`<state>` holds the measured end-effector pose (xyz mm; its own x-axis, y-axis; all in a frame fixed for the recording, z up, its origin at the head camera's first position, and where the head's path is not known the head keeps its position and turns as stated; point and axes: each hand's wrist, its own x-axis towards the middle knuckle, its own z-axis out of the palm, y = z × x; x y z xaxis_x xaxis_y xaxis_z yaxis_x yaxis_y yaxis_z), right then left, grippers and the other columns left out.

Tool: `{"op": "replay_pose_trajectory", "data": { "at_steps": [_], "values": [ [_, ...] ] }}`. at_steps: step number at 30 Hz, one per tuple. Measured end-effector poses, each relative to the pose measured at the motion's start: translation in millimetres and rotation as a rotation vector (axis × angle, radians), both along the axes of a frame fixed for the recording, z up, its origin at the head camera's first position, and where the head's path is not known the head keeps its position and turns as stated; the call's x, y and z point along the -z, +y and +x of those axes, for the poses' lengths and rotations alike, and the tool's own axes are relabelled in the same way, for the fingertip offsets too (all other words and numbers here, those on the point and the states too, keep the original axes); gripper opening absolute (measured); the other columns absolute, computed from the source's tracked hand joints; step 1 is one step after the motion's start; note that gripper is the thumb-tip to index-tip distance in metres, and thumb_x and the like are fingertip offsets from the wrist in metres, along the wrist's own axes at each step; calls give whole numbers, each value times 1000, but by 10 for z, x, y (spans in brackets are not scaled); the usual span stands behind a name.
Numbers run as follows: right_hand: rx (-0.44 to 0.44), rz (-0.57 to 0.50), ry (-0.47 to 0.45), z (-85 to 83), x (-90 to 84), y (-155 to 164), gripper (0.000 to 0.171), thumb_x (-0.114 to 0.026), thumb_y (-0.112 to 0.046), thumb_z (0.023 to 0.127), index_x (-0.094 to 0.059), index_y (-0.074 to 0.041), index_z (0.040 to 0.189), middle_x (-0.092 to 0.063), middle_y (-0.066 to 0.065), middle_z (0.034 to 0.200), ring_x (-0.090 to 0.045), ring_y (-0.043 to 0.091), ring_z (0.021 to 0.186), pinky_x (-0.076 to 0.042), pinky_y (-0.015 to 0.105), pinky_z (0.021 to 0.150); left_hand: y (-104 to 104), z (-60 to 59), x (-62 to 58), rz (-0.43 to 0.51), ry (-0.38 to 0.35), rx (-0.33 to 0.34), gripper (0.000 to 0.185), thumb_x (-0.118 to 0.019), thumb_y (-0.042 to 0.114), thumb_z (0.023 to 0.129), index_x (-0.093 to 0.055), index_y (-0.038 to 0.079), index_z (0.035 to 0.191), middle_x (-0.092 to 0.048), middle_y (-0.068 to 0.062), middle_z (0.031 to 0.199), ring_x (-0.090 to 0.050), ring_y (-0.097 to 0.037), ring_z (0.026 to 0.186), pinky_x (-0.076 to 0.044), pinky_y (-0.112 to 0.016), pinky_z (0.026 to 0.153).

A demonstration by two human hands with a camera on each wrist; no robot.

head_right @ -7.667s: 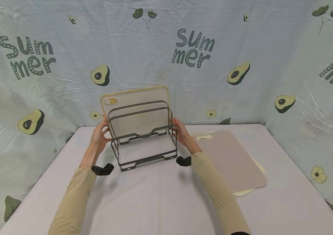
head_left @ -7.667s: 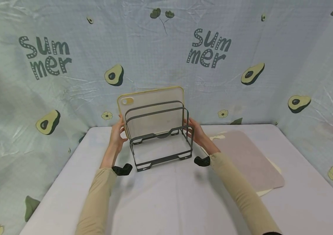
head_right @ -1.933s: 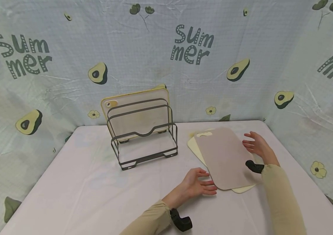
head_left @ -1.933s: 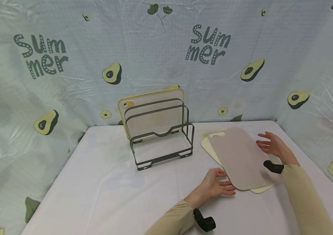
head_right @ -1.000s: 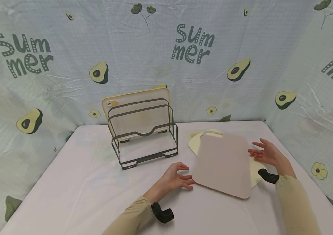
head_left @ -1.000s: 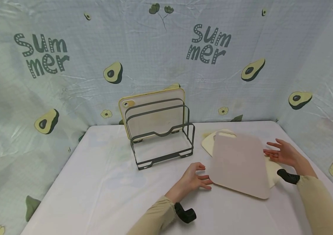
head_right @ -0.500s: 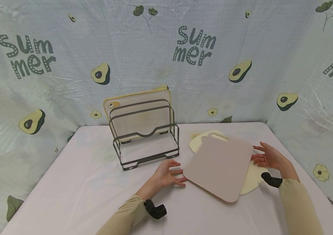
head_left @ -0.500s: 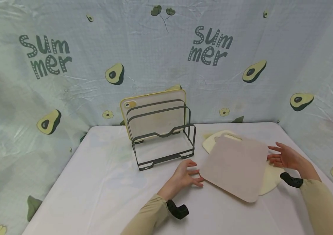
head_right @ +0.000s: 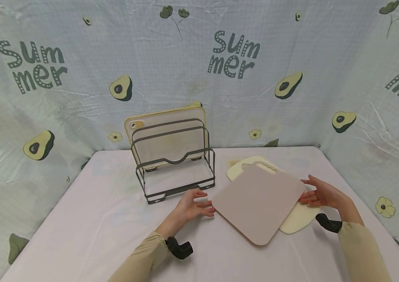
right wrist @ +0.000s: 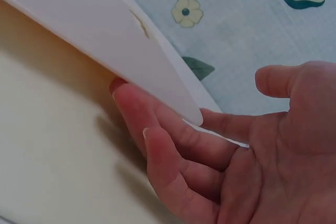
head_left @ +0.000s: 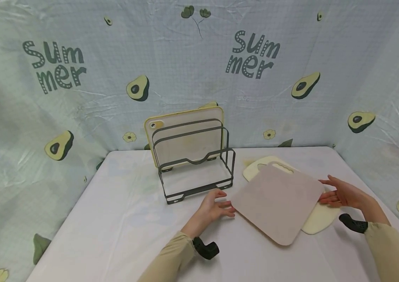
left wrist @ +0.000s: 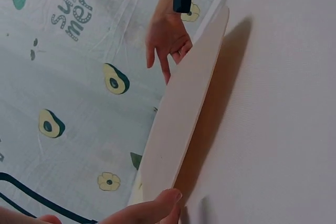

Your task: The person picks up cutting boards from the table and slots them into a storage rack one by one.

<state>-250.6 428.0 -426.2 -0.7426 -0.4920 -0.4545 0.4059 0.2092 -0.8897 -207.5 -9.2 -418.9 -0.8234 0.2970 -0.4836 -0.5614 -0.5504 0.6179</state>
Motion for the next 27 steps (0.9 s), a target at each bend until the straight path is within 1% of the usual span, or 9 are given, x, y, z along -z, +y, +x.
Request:
{"op": "replay_pose_trajectory", "data": {
  "at_steps": [3, 5, 8, 11, 14, 18, 23, 25, 27],
  "values": [
    [53, 71, 29, 22, 4, -17, 43, -11, -47, 95, -38, -30, 124, -68, 0, 91, -66, 14, 88, -52, 27, 77, -16, -1, -6, -6, 5, 5, 23, -36, 10, 81, -33, 0, 101, -20, -39, 133, -27, -62, 116, -17, -70, 94],
    [104, 133, 49, 29, 3, -40, 48, -14, -48, 94, -36, -21, 128, -68, -1, 89, -66, 12, 85, -52, 26, 76, -31, -6, -1, -1, 11, 11, 26, -35, 10, 81, -30, 1, 105, -19, -38, 134, -28, -61, 116, -17, -71, 93],
    [165, 199, 77, 33, -15, -76, 51, -17, -49, 94, -44, -15, 122, -65, -3, 86, -65, 10, 82, -52, 25, 75, -56, -19, 5, 1, 21, 16, 26, -35, 9, 81, -29, 2, 106, -20, -37, 135, -29, -59, 117, -17, -70, 94],
    [195, 229, 103, 42, -51, -103, 49, -20, -49, 93, -54, -18, 110, -61, -5, 86, -64, 7, 80, -52, 23, 74, -79, -28, 6, -9, 33, 32, 26, -35, 8, 81, -30, 1, 106, -20, -38, 134, -28, -57, 119, -18, -68, 96],
    [196, 270, 127, 55, -88, -131, 53, -22, -51, 93, -56, -14, 111, -59, -8, 88, -62, 6, 81, -51, 22, 75, -103, -40, 8, -35, 53, 47, 37, -34, 9, 83, -28, -6, 115, -20, -41, 132, -28, -56, 121, -20, -67, 96],
    [165, 359, 156, 75, -117, -170, 65, -20, -53, 92, -53, -2, 118, -58, -7, 88, -61, 6, 82, -50, 23, 76, -122, -56, 15, -66, 54, 50, 50, -34, 13, 85, -20, -14, 126, -20, -41, 130, -27, -54, 122, -20, -67, 96],
    [126, 461, 175, 98, -136, -237, 72, -17, -52, 93, -40, 8, 127, -56, -1, 89, -62, 9, 81, -49, 25, 74, -117, -73, 34, -96, 41, 40, 37, -36, 13, 85, -30, -11, 114, -27, -33, 120, -27, -54, 119, -21, -68, 94],
    [119, 495, 183, 107, -146, -270, 74, -17, -52, 93, -38, 9, 128, -56, 1, 90, -62, 9, 79, -49, 25, 71, -121, -79, 42, -106, 43, 52, 32, -37, 12, 84, -32, -9, 107, -28, -31, 117, -26, -54, 118, -22, -68, 94],
    [114, 520, 188, 114, -158, -300, 75, -16, -52, 93, -36, 10, 128, -57, 2, 89, -62, 9, 77, -48, 24, 68, -134, -80, 46, -111, 42, 71, 33, -37, 12, 84, -31, -10, 108, -27, -31, 116, -25, -55, 118, -23, -67, 94]
  ]
}}
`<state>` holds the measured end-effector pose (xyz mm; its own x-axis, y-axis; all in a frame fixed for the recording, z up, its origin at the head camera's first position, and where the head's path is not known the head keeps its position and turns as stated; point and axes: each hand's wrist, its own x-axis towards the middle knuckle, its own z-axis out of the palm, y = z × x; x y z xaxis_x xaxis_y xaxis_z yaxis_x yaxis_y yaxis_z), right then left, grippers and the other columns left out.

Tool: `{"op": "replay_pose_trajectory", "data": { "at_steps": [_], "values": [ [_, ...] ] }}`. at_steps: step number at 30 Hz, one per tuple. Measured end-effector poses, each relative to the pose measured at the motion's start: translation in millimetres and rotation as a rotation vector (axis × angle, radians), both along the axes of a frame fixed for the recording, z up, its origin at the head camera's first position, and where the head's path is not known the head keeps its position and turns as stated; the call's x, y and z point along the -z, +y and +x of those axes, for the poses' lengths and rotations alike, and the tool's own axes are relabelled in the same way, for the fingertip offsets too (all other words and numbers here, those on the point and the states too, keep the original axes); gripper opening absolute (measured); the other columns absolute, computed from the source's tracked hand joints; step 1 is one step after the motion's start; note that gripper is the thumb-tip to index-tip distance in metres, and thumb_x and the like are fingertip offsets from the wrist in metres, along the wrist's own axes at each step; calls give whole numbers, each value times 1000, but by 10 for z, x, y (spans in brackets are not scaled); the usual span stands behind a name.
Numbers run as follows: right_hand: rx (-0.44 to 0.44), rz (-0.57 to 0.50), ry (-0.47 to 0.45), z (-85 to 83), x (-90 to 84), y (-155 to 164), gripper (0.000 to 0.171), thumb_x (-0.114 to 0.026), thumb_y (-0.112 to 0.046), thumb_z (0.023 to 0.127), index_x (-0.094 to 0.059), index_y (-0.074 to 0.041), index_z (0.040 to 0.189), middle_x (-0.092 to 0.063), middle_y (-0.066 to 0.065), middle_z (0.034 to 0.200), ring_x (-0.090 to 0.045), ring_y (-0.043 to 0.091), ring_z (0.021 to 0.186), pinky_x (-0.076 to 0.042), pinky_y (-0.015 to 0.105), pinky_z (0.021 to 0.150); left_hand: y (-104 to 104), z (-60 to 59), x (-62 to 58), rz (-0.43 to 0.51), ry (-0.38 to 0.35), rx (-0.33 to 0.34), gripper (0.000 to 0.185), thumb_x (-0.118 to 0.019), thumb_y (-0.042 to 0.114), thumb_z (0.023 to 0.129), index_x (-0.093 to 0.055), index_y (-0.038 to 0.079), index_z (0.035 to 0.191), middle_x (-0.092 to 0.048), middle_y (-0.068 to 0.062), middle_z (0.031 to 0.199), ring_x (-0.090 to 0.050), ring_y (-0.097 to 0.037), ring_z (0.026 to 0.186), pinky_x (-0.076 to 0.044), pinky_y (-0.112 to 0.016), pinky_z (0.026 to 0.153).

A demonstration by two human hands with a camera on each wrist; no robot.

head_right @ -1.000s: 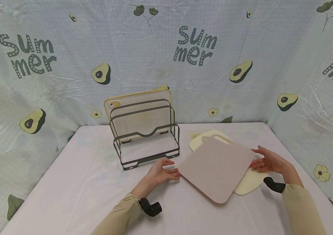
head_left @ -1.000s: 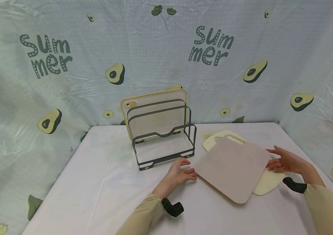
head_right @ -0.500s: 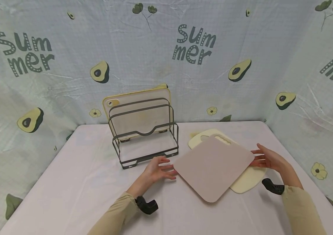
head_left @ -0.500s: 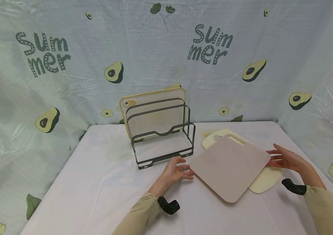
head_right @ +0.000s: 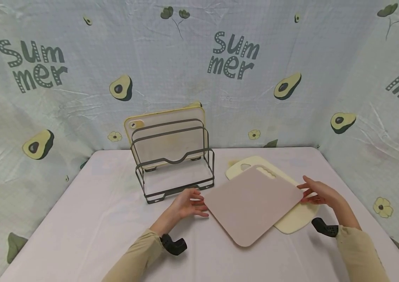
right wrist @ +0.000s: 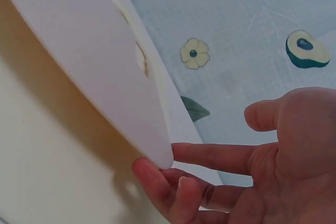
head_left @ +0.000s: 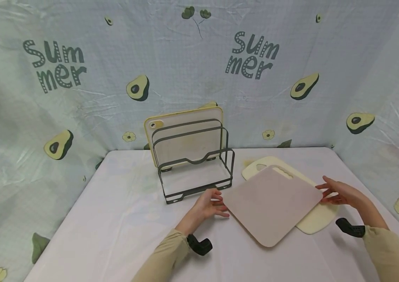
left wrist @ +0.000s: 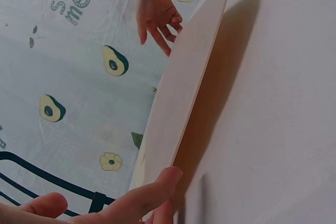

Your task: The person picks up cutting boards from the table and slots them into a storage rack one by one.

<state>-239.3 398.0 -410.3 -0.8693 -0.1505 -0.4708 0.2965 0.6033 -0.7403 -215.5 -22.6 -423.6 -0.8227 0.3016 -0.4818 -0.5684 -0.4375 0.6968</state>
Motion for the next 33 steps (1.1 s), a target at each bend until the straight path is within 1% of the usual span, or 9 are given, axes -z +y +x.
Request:
{"op": "replay_pose_trajectory", "data": {
  "at_steps": [4, 10, 12, 14, 18, 22, 26, 30, 33],
  "values": [
    [-4, -10, -14, 23, -4, -54, 75, -17, -51, 93, -32, 14, 129, -56, 7, 94, -60, 9, 76, -49, 23, 68, -26, -11, 19, -21, 1, 21, 36, -36, 14, 86, -28, -12, 110, -28, -33, 116, -27, -56, 117, -25, -64, 96],
    [16, -53, -40, 44, 7, -124, 72, -22, -46, 95, -27, 17, 130, -53, 13, 104, -60, 10, 79, -51, 25, 73, -45, -36, 14, -30, 10, 13, 17, -37, 12, 86, -35, -4, 91, -35, -23, 102, -34, -53, 114, -29, -60, 96],
    [15, -50, -41, 48, 6, -136, 73, -22, -46, 95, -25, 17, 130, -51, 18, 108, -60, 11, 80, -51, 26, 74, -52, -31, -7, -20, 27, 13, 13, -36, 10, 85, -36, -2, 91, -36, -22, 103, -34, -52, 116, -29, -60, 96],
    [17, -40, -40, 55, 0, -147, 74, -21, -47, 94, -23, 17, 131, -48, 25, 113, -60, 11, 81, -51, 26, 75, -57, -30, -19, -7, 48, 10, 10, -36, 7, 83, -35, -1, 90, -36, -23, 104, -34, -52, 117, -28, -61, 96],
    [9, -30, -29, 73, -13, -168, 75, -20, -48, 94, -21, 17, 131, -34, 36, 124, -59, 11, 84, -51, 27, 77, -66, -30, -46, -3, 53, -9, 11, -36, 4, 81, -34, 0, 91, -36, -27, 107, -34, -52, 118, -27, -60, 97],
    [11, -38, -19, 104, -32, -190, 76, -20, -49, 94, -21, 16, 132, -25, 38, 130, -58, 10, 87, -50, 27, 78, -85, -25, -65, -11, 59, -27, 11, -36, 4, 81, -35, 0, 90, -36, -24, 102, -34, -51, 118, -28, -58, 99],
    [8, -38, -4, 147, -46, -205, 74, -20, -48, 94, -23, 16, 132, -24, 38, 130, -57, 11, 89, -50, 27, 77, -104, -19, -87, -18, 70, -39, 9, -35, 4, 81, -41, -2, 87, -37, -20, 98, -36, -50, 116, -29, -58, 98],
    [20, -34, 11, 179, -52, -213, 76, -19, -49, 94, -21, 16, 132, -27, 38, 128, -57, 11, 88, -51, 26, 76, -123, -17, -127, -50, 103, -40, 12, -35, 5, 82, -45, -1, 83, -41, -19, 99, -46, -43, 105, -32, -56, 97],
    [21, -51, 38, 202, -67, -221, 76, -19, -49, 94, -17, 17, 133, -26, 38, 129, -58, 10, 88, -51, 25, 76, -145, 5, -178, -75, 146, -36, 15, -35, 6, 83, -47, -2, 86, -44, -18, 98, -51, -35, 95, -34, -54, 97]
  ]
}}
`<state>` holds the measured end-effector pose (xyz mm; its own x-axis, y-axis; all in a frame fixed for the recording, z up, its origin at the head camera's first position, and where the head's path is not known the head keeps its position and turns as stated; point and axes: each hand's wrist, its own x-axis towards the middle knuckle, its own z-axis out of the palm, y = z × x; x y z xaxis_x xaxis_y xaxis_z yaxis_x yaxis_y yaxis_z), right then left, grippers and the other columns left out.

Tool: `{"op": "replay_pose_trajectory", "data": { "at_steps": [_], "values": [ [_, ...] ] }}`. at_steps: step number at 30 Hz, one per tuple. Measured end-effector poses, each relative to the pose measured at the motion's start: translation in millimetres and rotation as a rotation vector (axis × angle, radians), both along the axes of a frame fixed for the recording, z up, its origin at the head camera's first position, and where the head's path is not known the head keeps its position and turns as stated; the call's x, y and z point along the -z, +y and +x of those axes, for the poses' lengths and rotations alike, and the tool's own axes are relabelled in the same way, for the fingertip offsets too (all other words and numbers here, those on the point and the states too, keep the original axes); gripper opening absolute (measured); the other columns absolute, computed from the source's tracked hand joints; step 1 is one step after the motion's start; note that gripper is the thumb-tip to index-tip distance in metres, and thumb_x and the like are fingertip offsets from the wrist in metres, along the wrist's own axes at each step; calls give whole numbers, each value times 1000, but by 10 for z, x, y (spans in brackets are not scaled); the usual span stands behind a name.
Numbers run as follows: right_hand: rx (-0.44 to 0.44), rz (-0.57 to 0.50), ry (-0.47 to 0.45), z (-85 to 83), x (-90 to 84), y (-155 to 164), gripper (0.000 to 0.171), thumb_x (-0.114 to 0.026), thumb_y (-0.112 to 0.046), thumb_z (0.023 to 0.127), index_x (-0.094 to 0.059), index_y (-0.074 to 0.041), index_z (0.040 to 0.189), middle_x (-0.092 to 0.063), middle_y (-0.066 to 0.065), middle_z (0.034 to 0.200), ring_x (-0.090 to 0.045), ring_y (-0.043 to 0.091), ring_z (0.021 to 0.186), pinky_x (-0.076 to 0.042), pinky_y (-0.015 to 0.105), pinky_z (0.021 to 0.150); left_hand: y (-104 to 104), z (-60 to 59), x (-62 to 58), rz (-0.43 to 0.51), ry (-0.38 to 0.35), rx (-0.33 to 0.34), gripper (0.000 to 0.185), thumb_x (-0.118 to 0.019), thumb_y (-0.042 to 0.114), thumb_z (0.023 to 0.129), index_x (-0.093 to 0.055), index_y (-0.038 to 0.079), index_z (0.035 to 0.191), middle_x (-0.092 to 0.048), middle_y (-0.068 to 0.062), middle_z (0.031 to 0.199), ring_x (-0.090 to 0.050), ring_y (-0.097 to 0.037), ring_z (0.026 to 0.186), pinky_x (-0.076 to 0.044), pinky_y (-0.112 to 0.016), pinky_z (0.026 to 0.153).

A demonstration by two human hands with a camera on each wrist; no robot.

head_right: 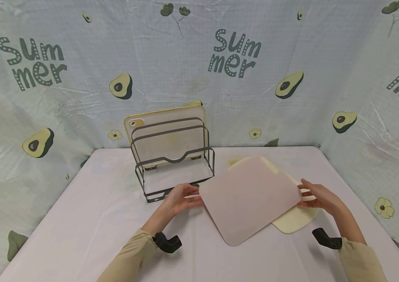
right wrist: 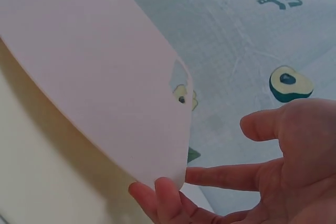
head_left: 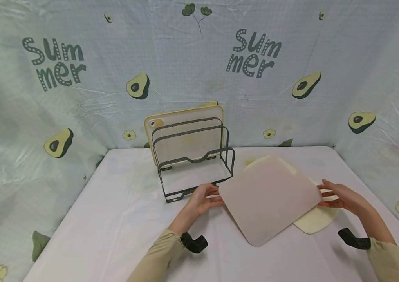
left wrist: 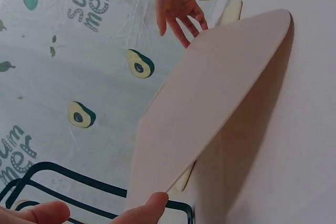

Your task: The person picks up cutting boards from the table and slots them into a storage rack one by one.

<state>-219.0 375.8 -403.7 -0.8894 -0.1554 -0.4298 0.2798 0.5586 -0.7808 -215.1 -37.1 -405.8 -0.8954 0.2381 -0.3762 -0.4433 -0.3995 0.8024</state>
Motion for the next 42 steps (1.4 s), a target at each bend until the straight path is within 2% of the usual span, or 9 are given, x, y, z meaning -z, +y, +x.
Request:
{"op": "replay_pose_trajectory", "data": {
  "at_steps": [5, 9, 11, 14, 18, 24, 31, 35, 42],
  "values": [
    [-2, -64, 55, 57, -46, -33, 74, -18, -47, 95, -11, 16, 135, -20, 39, 133, -62, 8, 86, -51, 25, 75, -39, 68, -124, -35, 98, -5, 29, -32, 9, 87, -46, -10, 103, -48, -16, 100, -52, -31, 95, -36, -52, 97],
    [1, -80, 85, 86, -86, -86, 74, -18, -46, 95, -11, 15, 135, -26, 38, 129, -63, 8, 85, -51, 25, 76, -78, 105, -232, -65, 175, -8, 39, -33, 11, 89, -40, -14, 119, -48, -20, 114, -48, -36, 111, -37, -49, 97],
    [7, -78, 107, 96, -102, -108, 73, -18, -46, 95, -12, 15, 134, -32, 35, 126, -64, 8, 84, -51, 25, 76, -100, 120, -280, -62, 211, -2, 44, -33, 11, 90, -34, -14, 126, -41, -24, 125, -41, -39, 120, -35, -49, 99],
    [13, -86, 143, 109, -127, -132, 73, -19, -46, 95, -14, 15, 134, -43, 24, 120, -65, 8, 84, -51, 24, 76, -129, 146, -351, -53, 259, 8, 46, -32, 10, 91, -30, -14, 130, -30, -27, 137, -32, -39, 127, -31, -50, 102],
    [12, -140, 193, 127, -157, -151, 69, -21, -43, 95, -16, 15, 133, -50, 1, 106, -65, 7, 85, -51, 23, 75, -153, 177, -437, -36, 304, 3, 44, -30, 7, 90, -30, -15, 128, -26, -26, 140, -29, -39, 129, -28, -51, 103],
    [47, -296, 237, 167, -199, -192, 45, -28, -36, 96, -33, -3, 127, -53, -12, 97, -66, 9, 84, -52, 22, 72, -189, 240, -538, -48, 378, -6, 45, -29, 4, 89, -29, -14, 130, -26, -24, 142, -27, -37, 131, -30, -52, 101],
    [85, -485, 248, 213, -260, -355, 26, -34, -31, 96, -46, -23, 117, -58, -10, 96, -67, 12, 84, -52, 23, 71, -263, 280, -644, -77, 452, -52, 45, -33, 3, 88, -33, -9, 131, -30, -20, 141, -28, -33, 132, -29, -53, 102],
    [98, -515, 274, 212, -302, -493, 34, -35, -32, 95, -42, -17, 126, -56, -8, 99, -67, 12, 85, -52, 23, 72, -339, 298, -714, -95, 493, -81, 46, -32, 4, 89, -32, -5, 133, -32, -18, 140, -29, -31, 132, -30, -53, 101],
    [87, -480, 327, 141, -390, -705, 52, -36, -33, 95, -26, -5, 138, -51, -7, 103, -66, 9, 86, -52, 21, 72, -460, 370, -825, -159, 518, -160, 47, -35, 7, 88, -33, 4, 135, -35, -11, 141, -38, -33, 124, -32, -55, 99]
  ]
}}
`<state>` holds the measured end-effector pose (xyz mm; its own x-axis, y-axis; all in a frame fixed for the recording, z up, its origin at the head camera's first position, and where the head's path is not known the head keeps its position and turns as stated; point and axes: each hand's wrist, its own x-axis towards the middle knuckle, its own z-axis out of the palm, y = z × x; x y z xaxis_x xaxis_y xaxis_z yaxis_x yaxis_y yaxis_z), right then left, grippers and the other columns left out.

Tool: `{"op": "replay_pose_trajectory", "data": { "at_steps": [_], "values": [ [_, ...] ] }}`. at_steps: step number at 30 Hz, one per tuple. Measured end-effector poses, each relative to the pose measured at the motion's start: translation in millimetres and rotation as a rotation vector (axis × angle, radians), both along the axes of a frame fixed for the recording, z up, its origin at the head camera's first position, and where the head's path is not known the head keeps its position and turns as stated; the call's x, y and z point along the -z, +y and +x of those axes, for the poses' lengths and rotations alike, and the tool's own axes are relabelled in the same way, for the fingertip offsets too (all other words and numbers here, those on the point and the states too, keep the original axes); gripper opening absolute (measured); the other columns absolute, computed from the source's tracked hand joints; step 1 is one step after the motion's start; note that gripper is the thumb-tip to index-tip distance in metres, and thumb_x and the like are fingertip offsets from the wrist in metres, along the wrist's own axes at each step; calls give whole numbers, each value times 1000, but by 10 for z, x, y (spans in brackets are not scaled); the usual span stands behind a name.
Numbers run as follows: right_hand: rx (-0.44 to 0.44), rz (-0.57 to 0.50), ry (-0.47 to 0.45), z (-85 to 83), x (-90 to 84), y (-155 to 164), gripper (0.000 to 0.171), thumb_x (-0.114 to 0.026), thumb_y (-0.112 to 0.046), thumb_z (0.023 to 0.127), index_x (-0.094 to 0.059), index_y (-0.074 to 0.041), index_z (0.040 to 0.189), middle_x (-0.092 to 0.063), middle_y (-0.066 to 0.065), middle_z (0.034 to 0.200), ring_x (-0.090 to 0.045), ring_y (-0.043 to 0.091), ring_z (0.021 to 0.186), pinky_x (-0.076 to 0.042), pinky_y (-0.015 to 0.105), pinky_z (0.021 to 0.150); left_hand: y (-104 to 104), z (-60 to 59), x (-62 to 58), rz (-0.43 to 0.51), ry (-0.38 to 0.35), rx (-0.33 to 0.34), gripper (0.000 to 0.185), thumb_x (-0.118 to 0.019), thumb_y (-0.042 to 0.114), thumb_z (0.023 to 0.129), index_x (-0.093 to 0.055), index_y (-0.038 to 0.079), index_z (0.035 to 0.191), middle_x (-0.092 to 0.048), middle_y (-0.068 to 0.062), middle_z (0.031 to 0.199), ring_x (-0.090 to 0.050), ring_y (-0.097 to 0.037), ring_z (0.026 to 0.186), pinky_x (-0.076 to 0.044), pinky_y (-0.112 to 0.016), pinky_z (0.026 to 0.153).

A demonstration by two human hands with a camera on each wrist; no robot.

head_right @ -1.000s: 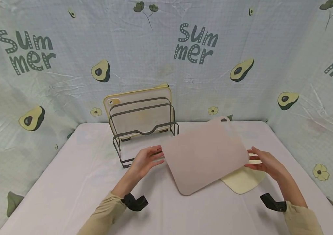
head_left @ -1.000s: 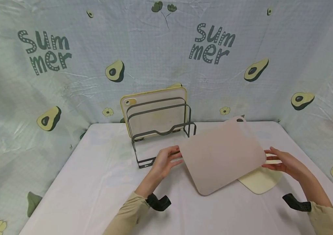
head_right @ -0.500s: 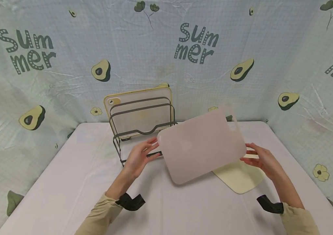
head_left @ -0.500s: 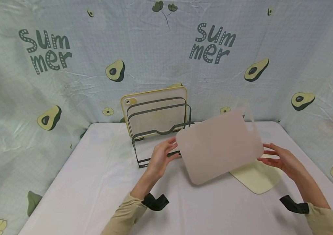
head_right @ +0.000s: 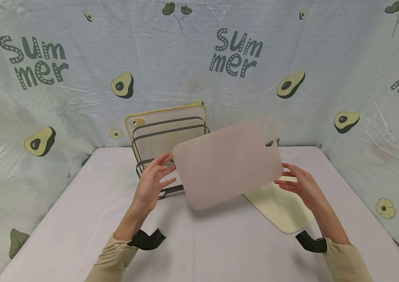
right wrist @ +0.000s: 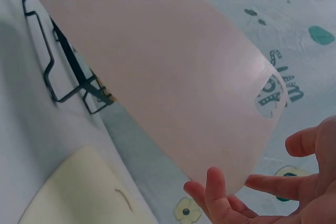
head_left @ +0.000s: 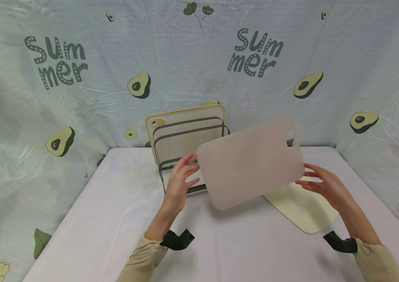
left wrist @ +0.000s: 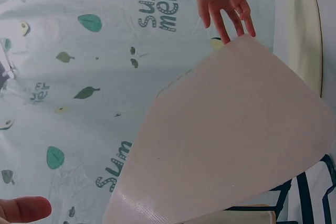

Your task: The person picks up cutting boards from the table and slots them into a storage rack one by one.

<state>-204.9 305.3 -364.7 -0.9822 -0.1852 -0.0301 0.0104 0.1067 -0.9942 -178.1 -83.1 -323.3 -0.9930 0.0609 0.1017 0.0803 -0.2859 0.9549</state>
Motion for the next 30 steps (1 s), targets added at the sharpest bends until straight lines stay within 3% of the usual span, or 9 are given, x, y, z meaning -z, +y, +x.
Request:
{"op": "replay_pose_trajectory", "data": {
  "at_steps": [4, 10, 19, 30],
  "values": [
    [-25, 7, 41, -47, -59, -129, 54, -34, -33, 95, -24, -3, 139, -50, -5, 105, -65, 8, 87, -52, 21, 73, -58, 45, -61, -29, 34, -63, 47, -35, 8, 88, -33, 6, 135, -34, -8, 141, -40, -32, 120, -32, -54, 98],
    [-66, -76, 88, -94, -158, -319, 51, -35, -30, 96, -28, -2, 137, -50, 0, 105, -66, 11, 88, -51, 21, 74, -124, 77, -141, -37, 104, -147, 50, -38, 6, 88, -29, 6, 137, -30, -7, 143, -35, -28, 123, -30, -51, 101],
    [-82, -87, 109, -207, -233, -677, 51, -35, -30, 96, -30, 1, 135, -53, 0, 101, -66, 13, 87, -52, 24, 74, -340, 40, -234, -57, 155, -252, 50, -37, 5, 88, -27, 5, 137, -27, -7, 144, -29, -28, 129, -28, -49, 102],
    [-117, -115, 123, -332, -387, -1039, 55, -37, -29, 95, -25, 5, 136, -49, 3, 103, -65, 14, 90, -52, 29, 76, -622, 6, -467, -59, 200, -356, 50, -37, 4, 88, -27, 4, 137, -26, -7, 144, -29, -20, 129, -27, -50, 101]
  ]
}}
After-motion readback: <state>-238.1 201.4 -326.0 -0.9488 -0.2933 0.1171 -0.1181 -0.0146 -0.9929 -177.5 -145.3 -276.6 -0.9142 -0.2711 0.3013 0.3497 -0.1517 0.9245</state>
